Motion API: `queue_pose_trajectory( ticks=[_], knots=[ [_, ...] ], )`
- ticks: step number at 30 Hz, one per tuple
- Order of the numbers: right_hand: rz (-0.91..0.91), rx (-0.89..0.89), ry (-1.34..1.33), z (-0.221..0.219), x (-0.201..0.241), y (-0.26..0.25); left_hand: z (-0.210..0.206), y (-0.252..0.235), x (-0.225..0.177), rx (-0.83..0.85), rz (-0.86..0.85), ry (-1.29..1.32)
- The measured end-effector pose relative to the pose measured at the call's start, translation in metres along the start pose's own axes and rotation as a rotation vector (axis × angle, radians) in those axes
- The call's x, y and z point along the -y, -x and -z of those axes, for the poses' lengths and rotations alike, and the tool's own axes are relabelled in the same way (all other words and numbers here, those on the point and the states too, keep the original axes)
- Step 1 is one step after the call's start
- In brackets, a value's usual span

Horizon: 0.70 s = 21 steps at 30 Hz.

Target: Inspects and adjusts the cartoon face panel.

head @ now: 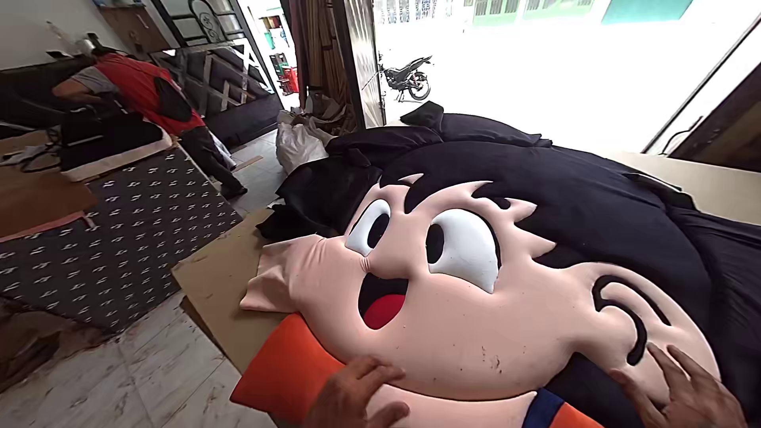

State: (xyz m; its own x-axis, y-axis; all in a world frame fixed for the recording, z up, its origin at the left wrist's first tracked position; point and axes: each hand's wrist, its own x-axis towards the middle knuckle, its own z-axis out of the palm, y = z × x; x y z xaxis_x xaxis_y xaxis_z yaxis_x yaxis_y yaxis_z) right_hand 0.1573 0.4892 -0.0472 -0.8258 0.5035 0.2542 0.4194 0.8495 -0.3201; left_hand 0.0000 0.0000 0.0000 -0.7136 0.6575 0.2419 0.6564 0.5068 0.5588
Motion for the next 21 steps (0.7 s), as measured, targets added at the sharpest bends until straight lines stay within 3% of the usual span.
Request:
queue_pose_trajectory(
  ticks=[5,10,12,15,18,21],
  knots=[
    [-0.020,0.009,0.064,-0.022,0.020,-0.009,0.073,-0.069,0.115,-0.131,0.075,-0.142],
    [-0.124,-0.027,0.160,-0.036,0.010,0.006,0.122,-0.138,0.210,-0.072,0.143,-0.189],
    [-0.135,-0.035,0.173,-0.045,0.011,0.003,0.121,-0.160,0.244,-0.045,0.192,-0.199],
    [-0.090,-0.039,0.160,-0.067,0.049,-0.021,0.102,-0.193,0.273,0.055,0.279,-0.170],
    [-0.115,-0.047,0.170,-0.095,0.099,-0.057,0.073,-0.205,0.274,0.095,0.223,-0.219],
    [-0.264,-0.012,0.207,-0.105,0.119,-0.089,0.043,-0.208,0.276,0.017,0.123,-0.318]
  ],
)
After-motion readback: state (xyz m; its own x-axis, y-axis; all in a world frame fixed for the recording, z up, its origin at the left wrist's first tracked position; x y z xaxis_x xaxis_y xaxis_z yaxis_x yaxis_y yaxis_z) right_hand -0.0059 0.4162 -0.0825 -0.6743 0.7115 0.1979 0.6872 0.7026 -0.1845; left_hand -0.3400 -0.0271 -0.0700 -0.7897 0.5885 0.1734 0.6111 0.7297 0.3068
